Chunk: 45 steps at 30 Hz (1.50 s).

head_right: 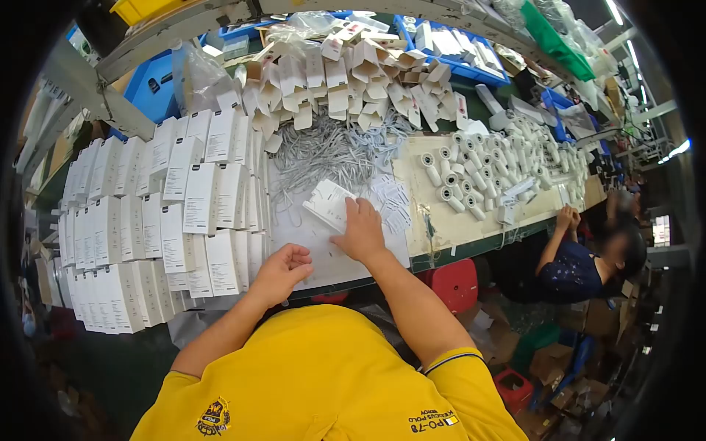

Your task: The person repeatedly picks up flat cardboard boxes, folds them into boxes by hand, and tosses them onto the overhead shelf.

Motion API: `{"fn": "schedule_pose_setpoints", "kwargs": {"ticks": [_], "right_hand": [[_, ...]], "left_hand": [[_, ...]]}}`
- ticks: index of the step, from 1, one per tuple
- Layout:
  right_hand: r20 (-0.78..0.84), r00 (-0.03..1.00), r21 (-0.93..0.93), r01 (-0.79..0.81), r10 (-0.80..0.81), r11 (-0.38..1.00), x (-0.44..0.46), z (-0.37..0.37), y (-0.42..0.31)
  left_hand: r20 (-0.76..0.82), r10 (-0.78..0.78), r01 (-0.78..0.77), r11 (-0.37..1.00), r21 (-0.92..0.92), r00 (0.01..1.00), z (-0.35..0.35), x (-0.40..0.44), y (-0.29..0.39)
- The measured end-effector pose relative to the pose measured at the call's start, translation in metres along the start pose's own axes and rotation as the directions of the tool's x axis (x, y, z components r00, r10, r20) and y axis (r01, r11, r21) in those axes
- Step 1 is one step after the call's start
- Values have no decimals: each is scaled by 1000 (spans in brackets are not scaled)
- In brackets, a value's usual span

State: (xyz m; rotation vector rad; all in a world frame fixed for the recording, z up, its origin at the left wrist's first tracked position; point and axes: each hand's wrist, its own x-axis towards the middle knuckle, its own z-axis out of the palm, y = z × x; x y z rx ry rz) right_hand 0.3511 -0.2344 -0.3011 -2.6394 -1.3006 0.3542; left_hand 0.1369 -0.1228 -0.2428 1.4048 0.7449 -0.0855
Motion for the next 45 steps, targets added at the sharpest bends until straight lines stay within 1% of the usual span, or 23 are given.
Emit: {"fn": "schedule_pose_setpoints", "kwargs": {"ticks": [1,2,6,7,11,12,14,16,17,21,22,24,26,27,31,32,36,37,39,41,42,45], "right_hand": [[2,1000,-50,-12,12,999,1,-4,-2],[-5,1000,-54,-16,15,998,7,-9,-4],[228,971,-46,-65,74,997,22,-18,-5],[233,969,-40,-74,82,996,18,-13,-2],[-28,998,162,52,-49,985,2,-2,12],[-29,998,162,54,-49,985,-3,-8,11],[-105,992,288,99,-72,953,-16,-23,5],[-177,981,405,147,-80,902,-23,-35,2],[-175,982,404,144,-78,903,-22,-35,3],[-186,981,418,130,-55,899,-18,-33,6],[-197,979,415,129,-49,900,-17,-43,7],[-77,992,619,123,-96,776,-23,-65,-1],[48,986,790,62,-163,609,-38,-83,-10],[53,986,792,56,-160,608,-44,-88,-11],[66,981,897,22,-182,441,-62,-99,-15],[66,981,898,21,-182,440,-64,-97,-16],[91,988,985,-71,-124,155,-69,-88,-20],[85,988,986,-65,-127,156,-69,-89,-21],[81,992,995,-74,-102,68,-68,-94,-23],[71,995,997,-73,-71,-22,-69,-99,-26],[56,996,998,-58,-65,-21,-68,-99,-28],[-68,997,998,68,-38,13,-68,-100,-36]], "left_hand": [[12,3,-3,1000,5,1000,0,1,-1],[16,11,-11,1000,6,1000,-1,0,3],[104,-50,32,985,167,993,1,-13,11],[110,-59,39,984,173,992,2,-13,9],[56,-85,78,991,113,995,2,-11,4],[55,-83,76,991,113,995,3,-10,5],[19,-10,11,999,-47,1000,4,-4,7],[-24,51,-55,977,-204,998,7,2,6],[-21,50,-53,977,-206,999,9,6,6],[-162,135,-195,868,-456,978,26,36,14],[-155,144,-200,869,-453,977,27,42,20],[-70,231,-231,804,-548,970,26,46,29],[13,305,-226,732,-642,952,27,43,31],[14,299,-221,733,-643,954,28,44,34],[62,440,-298,699,-650,896,33,48,43],[63,439,-297,700,-649,896,32,49,43],[102,251,-150,808,-570,963,28,51,41],[99,256,-156,808,-568,962,31,49,47],[-109,346,-344,752,-562,932,46,38,64],[-302,425,-521,678,-518,853,56,28,78],[-294,438,-527,676,-515,849,56,26,82],[-235,490,-539,688,-486,839,60,21,89]]}}
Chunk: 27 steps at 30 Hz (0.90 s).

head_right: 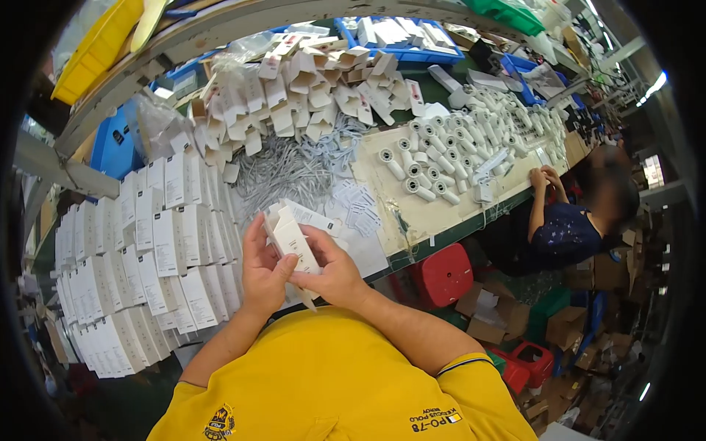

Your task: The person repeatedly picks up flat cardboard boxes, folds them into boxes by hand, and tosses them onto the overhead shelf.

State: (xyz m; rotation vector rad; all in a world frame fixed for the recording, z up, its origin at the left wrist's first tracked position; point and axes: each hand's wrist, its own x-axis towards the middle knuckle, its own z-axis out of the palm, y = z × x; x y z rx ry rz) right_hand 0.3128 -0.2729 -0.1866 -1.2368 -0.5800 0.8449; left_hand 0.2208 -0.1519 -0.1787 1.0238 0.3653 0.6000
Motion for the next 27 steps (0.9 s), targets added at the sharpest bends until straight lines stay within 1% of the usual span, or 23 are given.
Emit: {"fn": "schedule_pose_setpoints", "kwargs": {"ticks": [2,6,7,11,12,14,16,17,19,21,22,24,26,27], "right_hand": [[-27,998,-9,52,-52,999,-4,1,-3],[-18,983,-90,180,-182,980,-7,6,-8],[-18,984,-87,177,-180,980,-7,5,-9],[17,971,-317,232,-240,919,-6,-6,-11],[16,971,-315,230,-237,921,-5,-9,-12],[23,961,-350,264,-274,899,-2,-17,-20],[30,950,-387,297,-310,873,2,-22,-29],[27,951,-387,295,-309,874,4,-21,-35],[-36,995,-158,82,-88,984,6,-18,-50],[-46,989,90,-138,143,986,6,-16,-60],[-50,988,90,-139,144,986,6,-16,-61],[-79,962,242,-238,263,941,7,-13,-62],[-86,922,391,-318,378,864,9,-10,-61],[-87,922,392,-318,378,863,8,-9,-60]], "left_hand": [[46,-2,1,1000,17,999,1,2,2],[226,-57,38,996,84,972,-11,4,3],[224,-59,41,995,87,973,-12,4,2],[242,-120,117,993,29,963,-15,7,-3],[239,-123,119,992,30,963,-15,8,-2],[225,-11,-58,953,297,974,-15,9,3],[245,100,-221,814,537,964,-14,10,7],[246,97,-219,815,537,964,-12,11,8],[311,236,-388,639,664,921,-7,13,9],[400,348,-522,415,745,848,-3,12,10],[401,345,-522,418,744,848,-2,11,10],[463,343,-566,328,756,817,0,9,12],[524,335,-608,232,759,783,1,9,13],[525,333,-608,233,759,783,0,7,13]]}}
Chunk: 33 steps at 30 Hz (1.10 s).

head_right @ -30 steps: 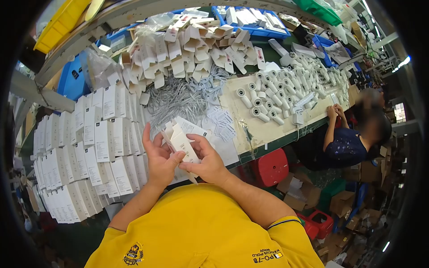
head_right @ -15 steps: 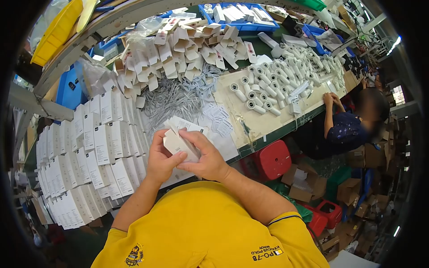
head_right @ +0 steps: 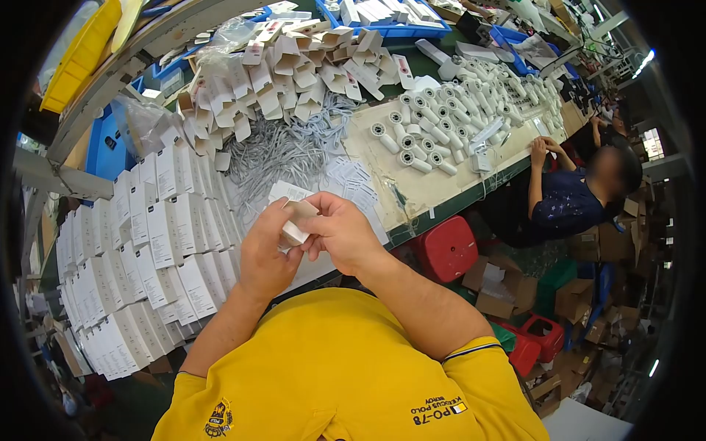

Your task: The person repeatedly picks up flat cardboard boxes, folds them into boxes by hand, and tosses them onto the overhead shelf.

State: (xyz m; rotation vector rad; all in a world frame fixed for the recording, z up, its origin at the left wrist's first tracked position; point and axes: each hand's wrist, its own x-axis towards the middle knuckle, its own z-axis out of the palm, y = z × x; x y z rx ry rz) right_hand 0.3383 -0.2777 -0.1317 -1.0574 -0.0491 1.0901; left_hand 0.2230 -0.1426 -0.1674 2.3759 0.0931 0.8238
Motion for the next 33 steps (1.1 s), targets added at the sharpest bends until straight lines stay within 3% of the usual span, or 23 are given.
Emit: {"fn": "schedule_pose_setpoints", "kwargs": {"ticks": [5,9,15,19,20,24,29,33], "right_hand": [[-106,983,-111,138,-150,984,-4,1,6],[-158,969,-127,173,-192,977,-10,6,8],[-166,948,-213,234,-271,949,-9,11,10],[14,836,-492,483,-549,724,-7,7,21],[7,836,-492,480,-548,726,-9,8,20],[-150,960,-240,198,-237,950,-18,21,3],[-117,989,-242,63,-93,968,-12,8,1],[-133,987,-282,52,-93,958,-10,8,6]], "left_hand": [[-52,-45,36,988,-152,998,1,1,0],[141,-28,55,980,-192,990,-6,2,-3],[185,-153,194,955,-223,971,-6,4,5],[136,-171,199,951,-235,976,-2,0,3],[142,-170,200,950,-238,975,-1,1,3],[114,-55,69,990,-121,992,-2,2,2],[141,-43,56,995,-84,989,1,-3,1],[158,-22,31,998,-53,987,1,-8,-1]]}}
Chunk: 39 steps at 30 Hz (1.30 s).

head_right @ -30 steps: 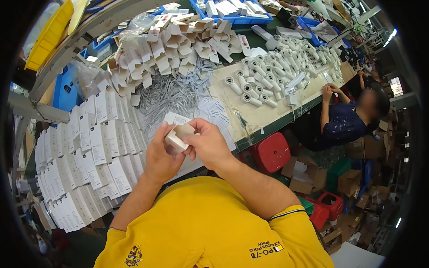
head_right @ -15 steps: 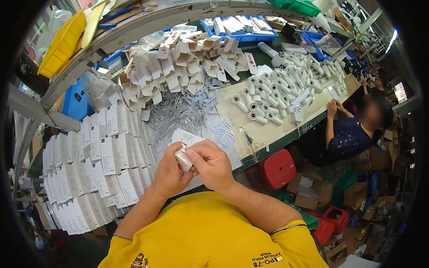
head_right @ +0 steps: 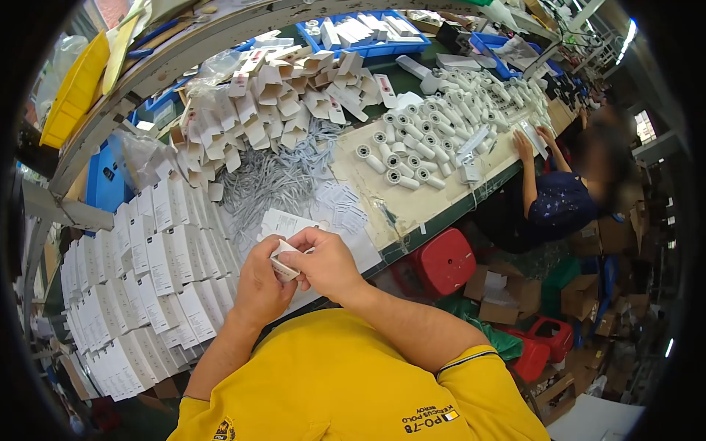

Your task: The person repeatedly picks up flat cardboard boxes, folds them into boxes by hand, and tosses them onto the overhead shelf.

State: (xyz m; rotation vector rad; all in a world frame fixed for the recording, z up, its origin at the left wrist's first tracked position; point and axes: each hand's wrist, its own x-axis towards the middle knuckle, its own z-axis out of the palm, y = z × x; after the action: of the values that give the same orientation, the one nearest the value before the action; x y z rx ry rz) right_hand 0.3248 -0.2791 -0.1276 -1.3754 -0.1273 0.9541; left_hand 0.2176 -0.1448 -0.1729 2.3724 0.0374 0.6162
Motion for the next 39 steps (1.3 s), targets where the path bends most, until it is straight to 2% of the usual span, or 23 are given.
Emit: {"fn": "schedule_pose_setpoints", "kwargs": {"ticks": [2,7,11,12,16,21,24,26,28,29,31,33,37,39], "right_hand": [[-15,1000,-15,0,0,1000,-2,-5,-1],[14,999,156,-37,35,987,-3,-12,3],[41,995,49,89,-91,995,-3,-16,4],[43,996,56,81,-84,995,-4,-15,5],[-27,992,-111,123,-126,986,-5,-12,8],[-70,978,-170,180,-194,969,-7,-8,16],[-22,987,-57,157,-158,986,-8,-15,20],[27,990,49,140,-142,989,-5,-21,23],[24,957,44,287,-288,957,4,-24,47],[83,981,12,173,-173,985,4,-29,56],[209,955,-172,247,-209,954,0,-34,75],[320,922,-235,299,-217,925,-4,-28,85],[216,953,-296,270,-211,916,-11,-21,78],[280,951,-367,234,-133,900,-9,-29,66]], "left_hand": [[8,13,-13,1000,4,1000,3,3,1],[0,-34,34,993,-117,999,-1,2,5],[90,-237,250,948,-195,967,1,0,7],[96,-244,258,947,-190,965,2,0,7],[30,-145,148,979,-143,989,7,-1,7],[40,-198,202,962,-181,979,10,-4,7],[40,-242,244,927,-284,969,6,-3,9],[39,-273,266,883,-386,961,3,0,12],[87,-427,405,745,-530,900,5,-3,10],[78,-378,356,754,-553,923,9,-4,4],[103,-536,401,477,-782,838,14,-12,-11],[187,-639,436,256,-863,746,15,-15,-17],[179,-620,346,159,-925,764,26,-14,-24],[178,-560,328,178,-928,809,21,-7,-21]]}}
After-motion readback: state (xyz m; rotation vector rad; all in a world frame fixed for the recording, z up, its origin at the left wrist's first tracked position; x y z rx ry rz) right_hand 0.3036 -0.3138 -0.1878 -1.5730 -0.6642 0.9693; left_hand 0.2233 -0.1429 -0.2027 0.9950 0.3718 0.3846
